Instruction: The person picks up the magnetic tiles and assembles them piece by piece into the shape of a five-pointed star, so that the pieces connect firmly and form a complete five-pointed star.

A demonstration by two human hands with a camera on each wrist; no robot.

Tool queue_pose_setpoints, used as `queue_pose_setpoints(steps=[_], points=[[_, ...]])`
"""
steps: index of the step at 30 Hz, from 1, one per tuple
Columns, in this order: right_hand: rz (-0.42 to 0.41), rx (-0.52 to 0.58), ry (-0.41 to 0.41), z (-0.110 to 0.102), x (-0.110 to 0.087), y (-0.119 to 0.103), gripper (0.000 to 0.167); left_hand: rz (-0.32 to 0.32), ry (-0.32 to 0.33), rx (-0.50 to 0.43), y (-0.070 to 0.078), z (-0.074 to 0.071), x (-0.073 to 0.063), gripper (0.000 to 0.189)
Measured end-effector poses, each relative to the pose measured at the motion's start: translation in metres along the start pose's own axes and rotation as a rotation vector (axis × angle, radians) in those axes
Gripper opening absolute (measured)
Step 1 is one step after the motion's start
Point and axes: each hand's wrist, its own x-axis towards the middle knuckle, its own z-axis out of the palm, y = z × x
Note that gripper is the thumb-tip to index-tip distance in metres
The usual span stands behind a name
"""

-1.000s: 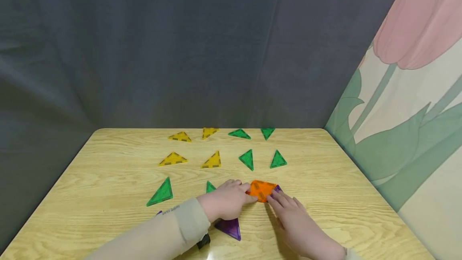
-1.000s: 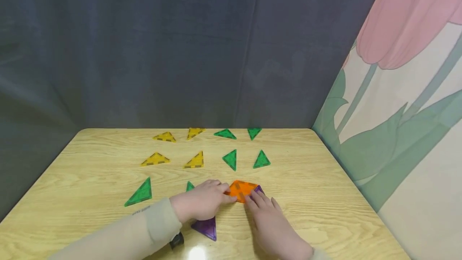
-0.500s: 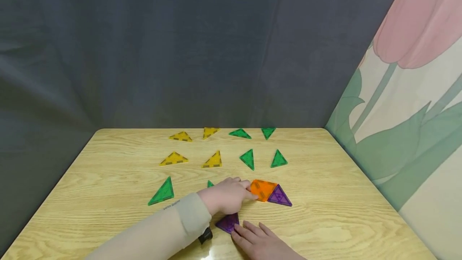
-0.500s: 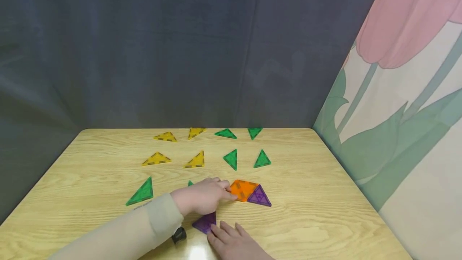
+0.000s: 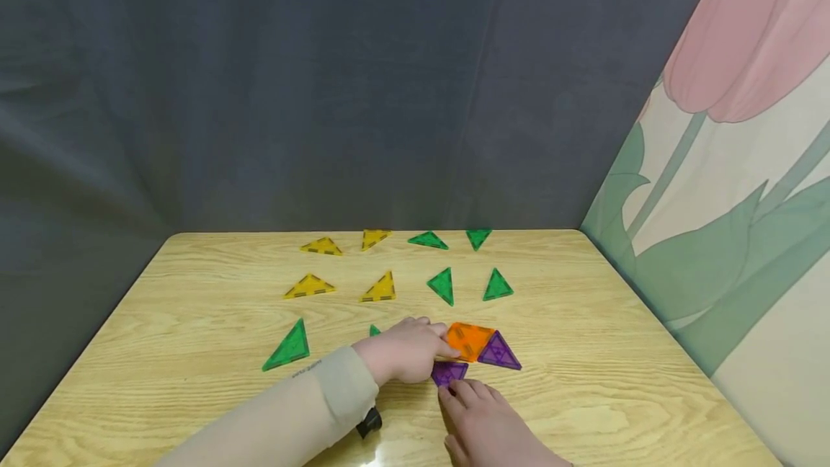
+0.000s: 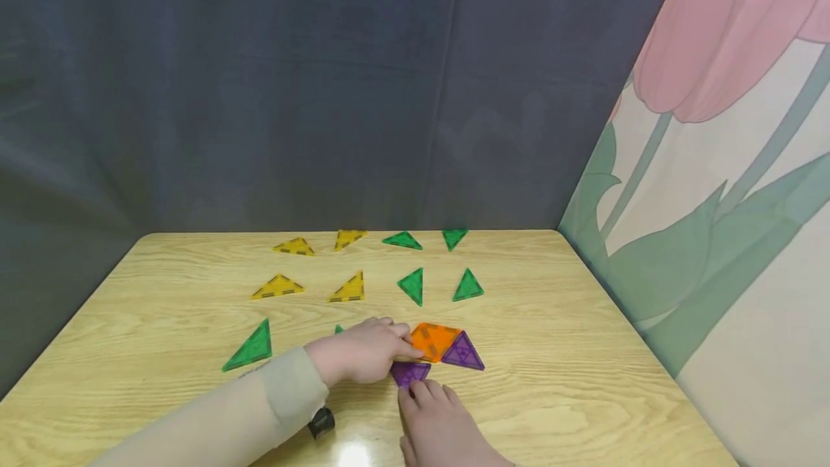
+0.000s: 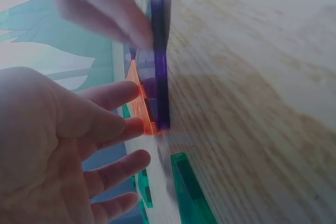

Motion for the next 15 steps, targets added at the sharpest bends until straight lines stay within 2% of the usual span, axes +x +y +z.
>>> queue_pose_setpoints(steps=[5,10,13,15], points=[[0.051,0.037,-0.021,-0.001,0.005,0.003,0.059,0.003,0.011,0.014,0.0,0.003,0.002,0.065],[0.059,0.064,-0.026,0.0,0.006,0.006,0.058,0.004,-0.004,-0.021,-0.004,0.0,-0.003,0.066],[0.048,0.077,-0.018,0.0,0.005,0.007,0.059,0.019,0.009,-0.042,-0.008,-0.009,-0.018,0.068],[0.044,0.112,-0.015,-0.001,0.004,0.009,0.06,0.029,0.042,-0.056,-0.014,-0.019,-0.036,0.065]])
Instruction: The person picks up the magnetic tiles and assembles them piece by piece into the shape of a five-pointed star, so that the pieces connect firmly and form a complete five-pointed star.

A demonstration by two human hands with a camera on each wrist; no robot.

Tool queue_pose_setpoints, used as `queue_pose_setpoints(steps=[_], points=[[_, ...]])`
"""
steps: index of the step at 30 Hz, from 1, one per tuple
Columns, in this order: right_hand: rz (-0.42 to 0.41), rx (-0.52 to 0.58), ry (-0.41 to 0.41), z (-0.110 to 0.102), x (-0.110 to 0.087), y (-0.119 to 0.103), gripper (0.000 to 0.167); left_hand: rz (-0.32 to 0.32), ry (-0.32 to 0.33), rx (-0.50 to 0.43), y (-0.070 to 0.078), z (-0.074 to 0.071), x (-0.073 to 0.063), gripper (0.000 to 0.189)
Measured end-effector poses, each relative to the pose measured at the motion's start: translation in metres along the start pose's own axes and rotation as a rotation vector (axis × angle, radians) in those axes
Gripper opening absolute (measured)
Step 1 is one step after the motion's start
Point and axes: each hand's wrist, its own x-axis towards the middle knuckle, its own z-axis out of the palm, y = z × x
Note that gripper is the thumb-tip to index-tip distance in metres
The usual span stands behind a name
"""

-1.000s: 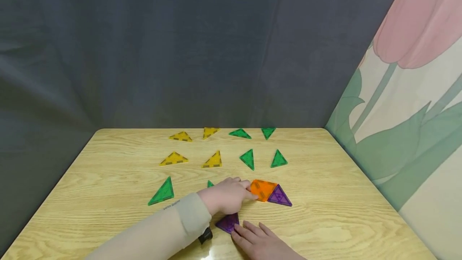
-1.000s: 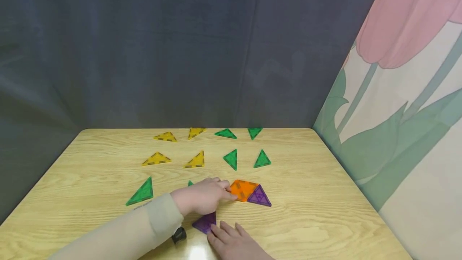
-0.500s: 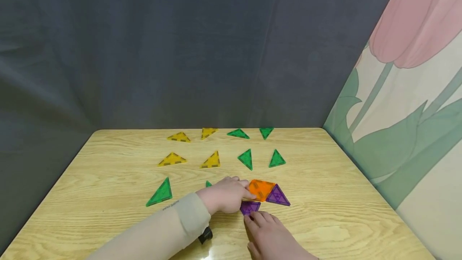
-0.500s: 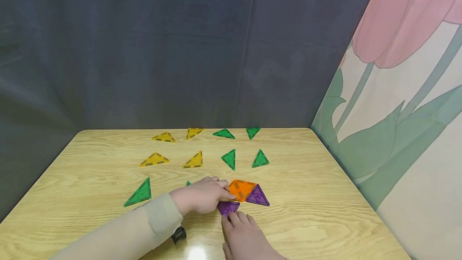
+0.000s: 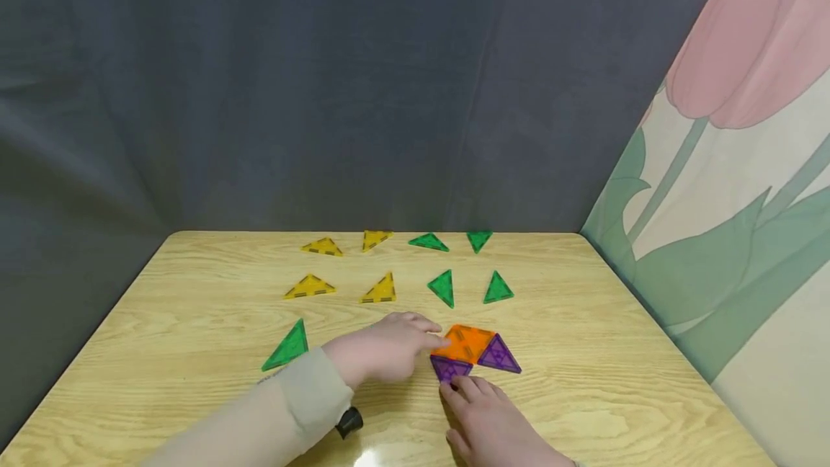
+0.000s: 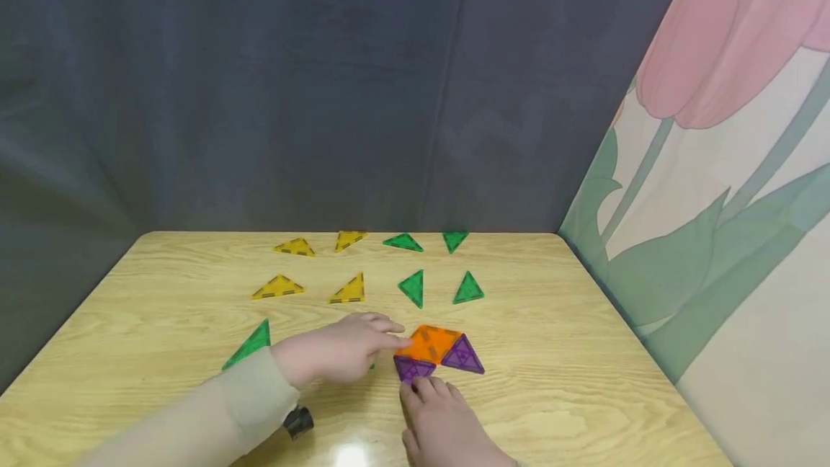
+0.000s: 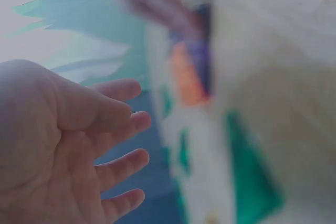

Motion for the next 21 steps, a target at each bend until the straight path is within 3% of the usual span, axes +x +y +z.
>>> queue_pose_setpoints(steps=[3,6,9,13,17,19,21], points=[[0.003,0.071,0.003,-0.002,-0.004,0.004,0.063,-0.012,0.069,-0.053,-0.009,-0.016,-0.041,0.06],[0.046,0.122,0.042,-0.009,-0.01,0.014,0.063,-0.039,0.121,-0.106,-0.021,-0.019,-0.089,0.058],[0.103,0.124,0.136,-0.018,-0.019,0.033,0.061,-0.094,0.158,-0.124,-0.035,-0.004,-0.134,0.056],[0.153,0.129,0.216,-0.026,-0.028,0.064,0.058,-0.164,0.211,-0.1,-0.056,0.03,-0.18,0.052],[0.125,0.169,0.221,-0.026,-0.03,0.087,0.053,-0.215,0.201,-0.107,-0.066,0.058,-0.205,0.047],[0.1,0.206,0.212,-0.024,-0.03,0.094,0.051,-0.226,0.166,-0.086,-0.067,0.068,-0.209,0.04],[0.081,0.244,0.186,-0.022,-0.028,0.098,0.047,-0.225,0.127,-0.061,-0.065,0.074,-0.208,0.053]])
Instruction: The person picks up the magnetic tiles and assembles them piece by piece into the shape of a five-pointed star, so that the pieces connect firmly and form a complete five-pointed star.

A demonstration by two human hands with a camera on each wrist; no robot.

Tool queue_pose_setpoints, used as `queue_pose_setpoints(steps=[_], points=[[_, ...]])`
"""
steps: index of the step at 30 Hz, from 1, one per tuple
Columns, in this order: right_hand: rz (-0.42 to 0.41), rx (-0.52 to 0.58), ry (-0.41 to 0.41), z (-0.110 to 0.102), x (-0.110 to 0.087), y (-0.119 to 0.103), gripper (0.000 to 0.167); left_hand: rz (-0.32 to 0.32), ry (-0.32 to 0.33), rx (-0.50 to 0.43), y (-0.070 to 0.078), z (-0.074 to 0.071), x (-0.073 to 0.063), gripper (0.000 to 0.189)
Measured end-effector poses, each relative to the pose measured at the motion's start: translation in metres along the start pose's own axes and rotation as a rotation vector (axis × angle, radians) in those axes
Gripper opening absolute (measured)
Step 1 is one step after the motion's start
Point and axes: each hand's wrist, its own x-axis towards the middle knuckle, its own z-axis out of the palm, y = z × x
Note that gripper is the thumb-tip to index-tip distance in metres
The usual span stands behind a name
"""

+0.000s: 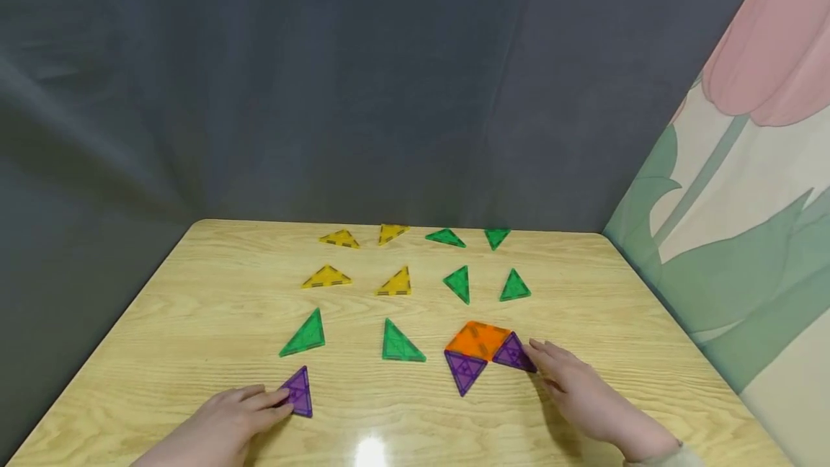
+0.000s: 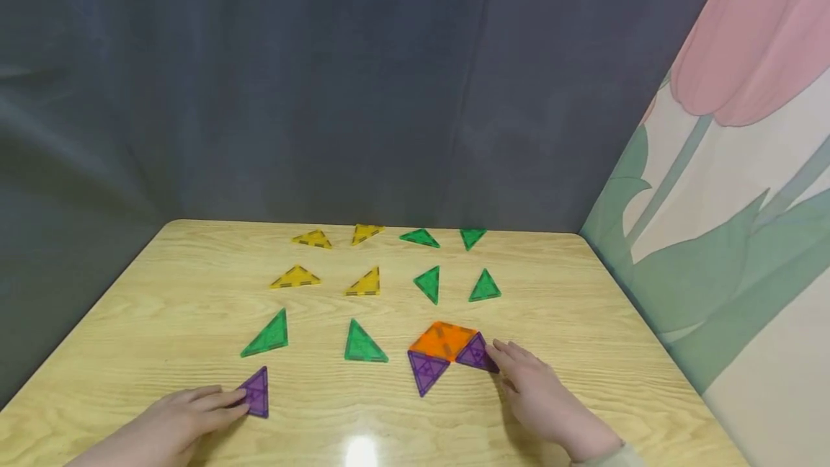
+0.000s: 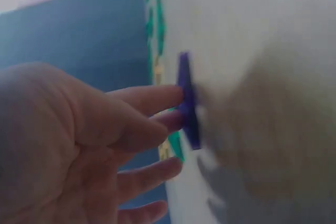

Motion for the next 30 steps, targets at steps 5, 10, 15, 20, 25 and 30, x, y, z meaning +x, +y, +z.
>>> queue_pose_setpoints(steps=[5,10,15,20,25,30], points=[[0.023,0.057,-0.074,0.001,-0.002,0.007,0.043,0.201,-0.028,0.041,0.024,0.006,0.022,0.073],[0.044,0.081,-0.078,0.0,-0.002,0.007,0.044,0.573,0.063,0.091,0.064,0.015,0.061,0.046],[0.036,0.105,-0.088,0.002,0.003,0.003,0.044,0.732,-0.005,0.092,0.111,0.023,0.103,0.044],[0.019,0.113,-0.097,0.003,0.004,0.003,0.045,0.807,-0.127,0.236,0.155,0.02,0.142,0.052],[0.027,0.137,-0.103,0.002,0.001,0.004,0.045,0.793,-0.227,0.269,0.182,0.013,0.178,0.051],[0.001,0.147,-0.105,0.0,-0.003,0.006,0.048,0.705,-0.213,0.281,0.19,0.012,0.207,0.057]])
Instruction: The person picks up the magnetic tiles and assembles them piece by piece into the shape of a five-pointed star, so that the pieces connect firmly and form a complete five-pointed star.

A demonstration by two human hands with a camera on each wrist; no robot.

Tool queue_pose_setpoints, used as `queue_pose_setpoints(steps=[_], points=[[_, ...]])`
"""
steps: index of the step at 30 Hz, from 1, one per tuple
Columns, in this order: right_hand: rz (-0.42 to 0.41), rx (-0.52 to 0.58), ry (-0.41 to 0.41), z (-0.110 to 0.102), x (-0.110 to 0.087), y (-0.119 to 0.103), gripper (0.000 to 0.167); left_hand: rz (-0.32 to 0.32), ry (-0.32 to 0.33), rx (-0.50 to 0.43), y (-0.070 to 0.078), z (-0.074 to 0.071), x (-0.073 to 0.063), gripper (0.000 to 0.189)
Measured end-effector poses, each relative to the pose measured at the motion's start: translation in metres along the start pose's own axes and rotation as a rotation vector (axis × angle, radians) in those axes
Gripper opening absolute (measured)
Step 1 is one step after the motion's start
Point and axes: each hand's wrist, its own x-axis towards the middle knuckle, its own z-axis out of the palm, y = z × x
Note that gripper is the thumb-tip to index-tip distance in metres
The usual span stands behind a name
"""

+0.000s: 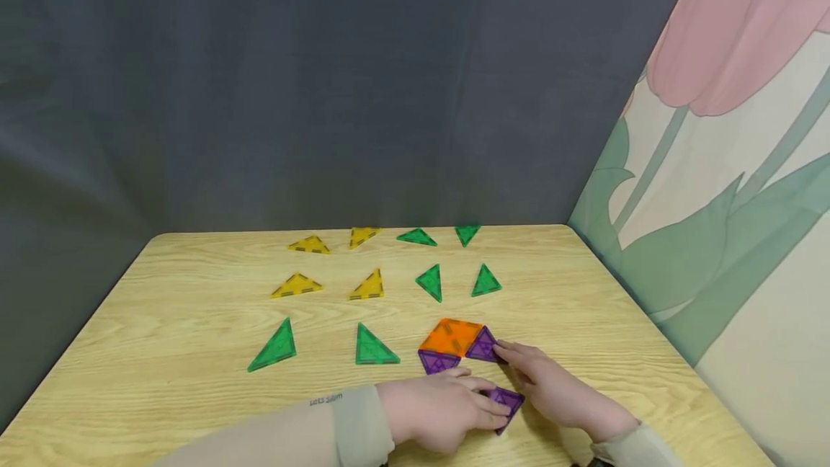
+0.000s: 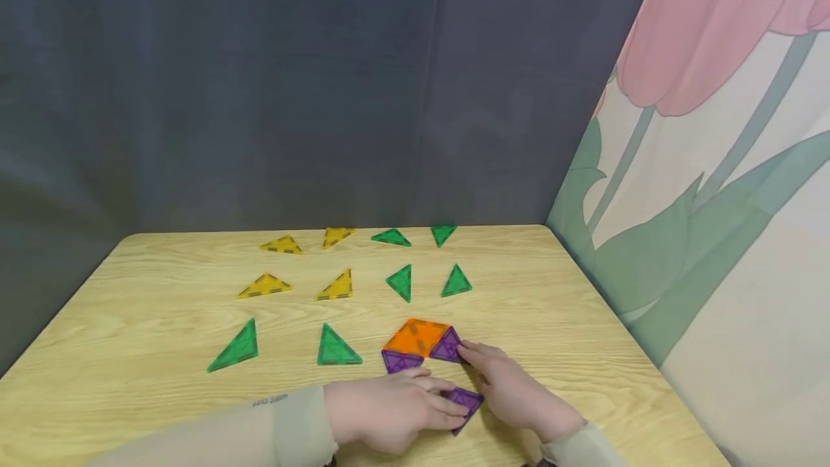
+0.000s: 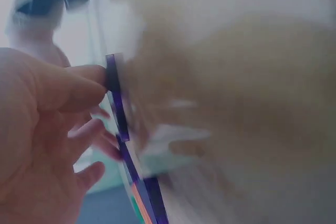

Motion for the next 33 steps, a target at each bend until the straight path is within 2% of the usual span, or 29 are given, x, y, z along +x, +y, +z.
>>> queue_pose_setpoints(steps=[5,8,20,23,26,28,31,33], points=[[-0.021,-0.01,0.002,0.001,0.002,-0.002,0.049,-0.09,0.041,-0.029,-0.018,-0.002,0.005,0.062],[-0.022,-0.014,0.004,0.001,0.003,-0.003,0.048,-0.121,0.042,-0.066,-0.022,-0.002,0.004,0.065],[-0.032,-0.047,0.01,0.001,0.006,-0.003,0.047,-0.137,0.04,-0.093,-0.022,-0.001,0.0,0.063],[-0.043,-0.047,0.019,0.001,0.006,-0.003,0.048,-0.138,0.095,-0.123,-0.024,-0.006,-0.006,0.065],[-0.054,-0.043,0.048,-0.002,0.008,-0.008,0.052,-0.156,0.208,-0.159,-0.031,-0.019,-0.025,0.065],[-0.057,-0.024,0.054,-0.006,0.01,-0.015,0.056,-0.197,0.284,-0.184,-0.037,-0.031,-0.048,0.064],[-0.046,0.013,0.021,-0.012,0.017,-0.029,0.058,-0.315,0.364,-0.217,-0.051,-0.039,-0.092,0.057],[-0.056,0.019,-0.02,-0.014,0.025,-0.04,0.056,-0.414,0.411,-0.257,-0.061,-0.039,-0.122,0.052]])
